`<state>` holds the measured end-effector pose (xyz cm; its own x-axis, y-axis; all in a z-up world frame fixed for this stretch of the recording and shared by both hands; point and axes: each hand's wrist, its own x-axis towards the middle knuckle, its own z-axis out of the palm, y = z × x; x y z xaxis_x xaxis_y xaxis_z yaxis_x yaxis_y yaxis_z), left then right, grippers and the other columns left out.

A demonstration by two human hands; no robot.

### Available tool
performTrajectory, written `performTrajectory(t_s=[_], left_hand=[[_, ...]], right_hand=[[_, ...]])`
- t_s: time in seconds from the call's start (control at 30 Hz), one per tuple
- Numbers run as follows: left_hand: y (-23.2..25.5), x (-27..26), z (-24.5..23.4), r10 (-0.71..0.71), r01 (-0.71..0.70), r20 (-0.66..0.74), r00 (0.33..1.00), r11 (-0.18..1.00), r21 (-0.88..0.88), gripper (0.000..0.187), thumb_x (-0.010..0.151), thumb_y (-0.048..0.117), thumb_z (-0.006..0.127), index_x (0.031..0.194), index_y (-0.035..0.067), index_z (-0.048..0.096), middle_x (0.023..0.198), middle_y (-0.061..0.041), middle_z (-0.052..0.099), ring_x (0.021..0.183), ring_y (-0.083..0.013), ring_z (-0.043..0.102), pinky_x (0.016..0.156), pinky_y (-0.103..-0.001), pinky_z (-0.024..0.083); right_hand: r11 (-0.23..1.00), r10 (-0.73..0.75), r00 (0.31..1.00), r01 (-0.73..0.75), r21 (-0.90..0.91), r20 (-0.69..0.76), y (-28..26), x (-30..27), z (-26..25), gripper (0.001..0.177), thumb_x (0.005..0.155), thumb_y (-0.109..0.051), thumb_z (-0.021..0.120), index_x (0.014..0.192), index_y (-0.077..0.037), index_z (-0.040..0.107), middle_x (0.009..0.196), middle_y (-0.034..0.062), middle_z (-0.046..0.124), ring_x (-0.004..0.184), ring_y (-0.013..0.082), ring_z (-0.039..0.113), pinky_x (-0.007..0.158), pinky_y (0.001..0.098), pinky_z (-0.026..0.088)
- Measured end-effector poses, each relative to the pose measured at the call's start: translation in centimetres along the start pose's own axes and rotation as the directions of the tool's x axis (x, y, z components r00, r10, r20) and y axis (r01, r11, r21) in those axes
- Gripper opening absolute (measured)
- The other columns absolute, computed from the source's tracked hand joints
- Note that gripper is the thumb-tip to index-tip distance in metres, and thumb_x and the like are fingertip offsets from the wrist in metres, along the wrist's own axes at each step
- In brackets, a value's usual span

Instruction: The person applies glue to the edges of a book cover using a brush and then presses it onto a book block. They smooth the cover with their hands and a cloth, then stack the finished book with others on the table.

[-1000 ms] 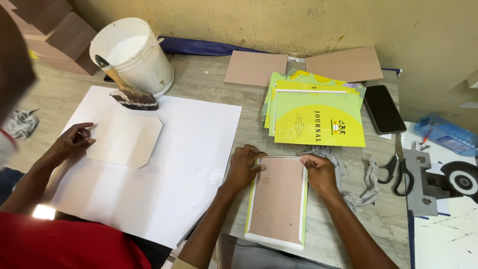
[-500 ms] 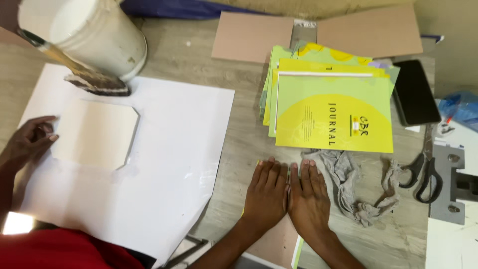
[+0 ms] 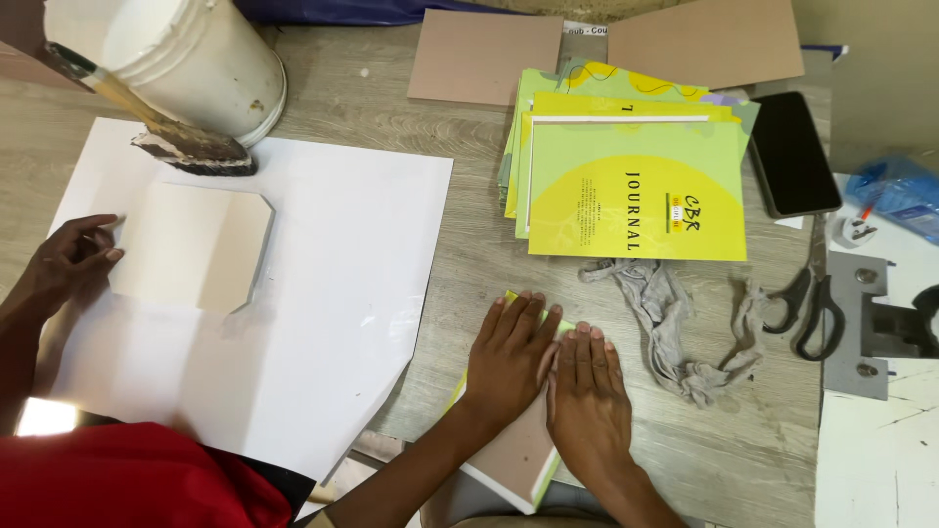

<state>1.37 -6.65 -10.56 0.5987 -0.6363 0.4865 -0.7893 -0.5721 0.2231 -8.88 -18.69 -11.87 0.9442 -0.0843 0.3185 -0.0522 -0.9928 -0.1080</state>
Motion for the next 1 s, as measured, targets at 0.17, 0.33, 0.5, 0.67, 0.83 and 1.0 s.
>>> performTrajectory(t_s=[0.17, 0.33, 0.5, 0.67, 0.83, 1.0], left_hand=[[0.1, -1.4, -1.7, 0.047, -0.039, 0.084, 0.995, 0.995, -0.091, 0.040, 0.107, 0.024, 0.060, 0.144, 0.008, 0.066, 0.148, -0.025, 0.062, 0.141, -0.0423, 0.057, 0.126, -0.059, 0.035], [-0.3, -0.8, -2.3, 0.078, -0.071, 0.042, 0.996, 0.988, -0.137, 0.037, 0.102, 0.019, 0.065, 0.136, 0.003, 0.069, 0.135, -0.022, 0.067, 0.133, -0.0391, 0.061, 0.121, -0.056, 0.041], [-0.9, -3.8, 1.7, 0.057, -0.050, 0.078, 0.995, 0.995, -0.086, 0.033, 0.098, 0.012, 0.060, 0.129, 0.008, 0.072, 0.120, -0.015, 0.069, 0.125, -0.0364, 0.068, 0.114, -0.053, 0.048], [-1.0, -4.1, 2.1, 0.011, -0.007, 0.069, 0.998, 0.998, -0.066, 0.021, 0.093, 0.004, 0.059, 0.108, 0.008, 0.073, 0.101, -0.009, 0.067, 0.109, -0.0332, 0.071, 0.102, -0.050, 0.054], [-1.6, -4.4, 2.5, -0.002, 0.006, 0.070, 0.998, 0.999, -0.051, 0.020, 0.095, 0.001, 0.057, 0.107, 0.006, 0.073, 0.099, -0.011, 0.066, 0.107, -0.0344, 0.072, 0.097, -0.049, 0.058], [-1.0, -4.9, 1.9, -0.007, 0.010, 0.053, 0.999, 0.998, -0.068, 0.019, 0.091, -0.003, 0.060, 0.104, 0.003, 0.074, 0.094, -0.010, 0.064, 0.102, -0.0342, 0.073, 0.098, -0.047, 0.061]], right_hand=[[0.958, -0.103, 0.966, 0.032, 0.286, 0.235, 4.3, -4.1, -3.8, 0.065, 0.096, -0.036, 0.075, 0.151, -0.006, 0.060, 0.155, 0.0148, 0.064, 0.145, 0.0311, 0.058, 0.124, 0.0432, 0.042], [0.886, 0.328, 0.811, -0.442, 0.139, 0.485, 10.1, -2.1, -6.4, 0.071, 0.097, -0.031, 0.068, 0.164, -0.030, 0.046, 0.176, 0.0112, 0.035, 0.156, 0.0424, 0.039, 0.111, 0.0611, 0.052], [0.940, 0.113, 0.949, -0.198, 0.278, 0.295, 9.6, 3.1, 0.2, 0.031, 0.100, -0.029, 0.067, 0.129, -0.031, 0.079, 0.129, -0.0054, 0.074, 0.120, 0.0241, 0.075, 0.098, 0.0386, 0.063], [0.850, -0.149, 0.934, -0.046, 0.524, 0.325, 3.6, 10.6, 1.3, 0.014, 0.096, -0.010, 0.070, 0.104, -0.008, 0.081, 0.103, 0.0158, 0.077, 0.102, 0.0426, 0.074, 0.086, 0.0499, 0.061], [0.953, -0.030, 0.742, -0.180, 0.243, 0.669, 8.3, 7.1, -2.0, 0.008, 0.092, -0.023, 0.072, 0.093, -0.025, 0.080, 0.101, -0.0029, 0.077, 0.101, 0.0326, 0.077, 0.090, 0.0497, 0.061], [0.955, -0.115, 0.664, -0.130, 0.265, 0.739, 5.7, 12.5, -1.5, 0.008, 0.086, -0.011, 0.075, 0.094, -0.010, 0.079, 0.099, 0.0121, 0.079, 0.105, 0.0406, 0.077, 0.094, 0.0541, 0.061]])
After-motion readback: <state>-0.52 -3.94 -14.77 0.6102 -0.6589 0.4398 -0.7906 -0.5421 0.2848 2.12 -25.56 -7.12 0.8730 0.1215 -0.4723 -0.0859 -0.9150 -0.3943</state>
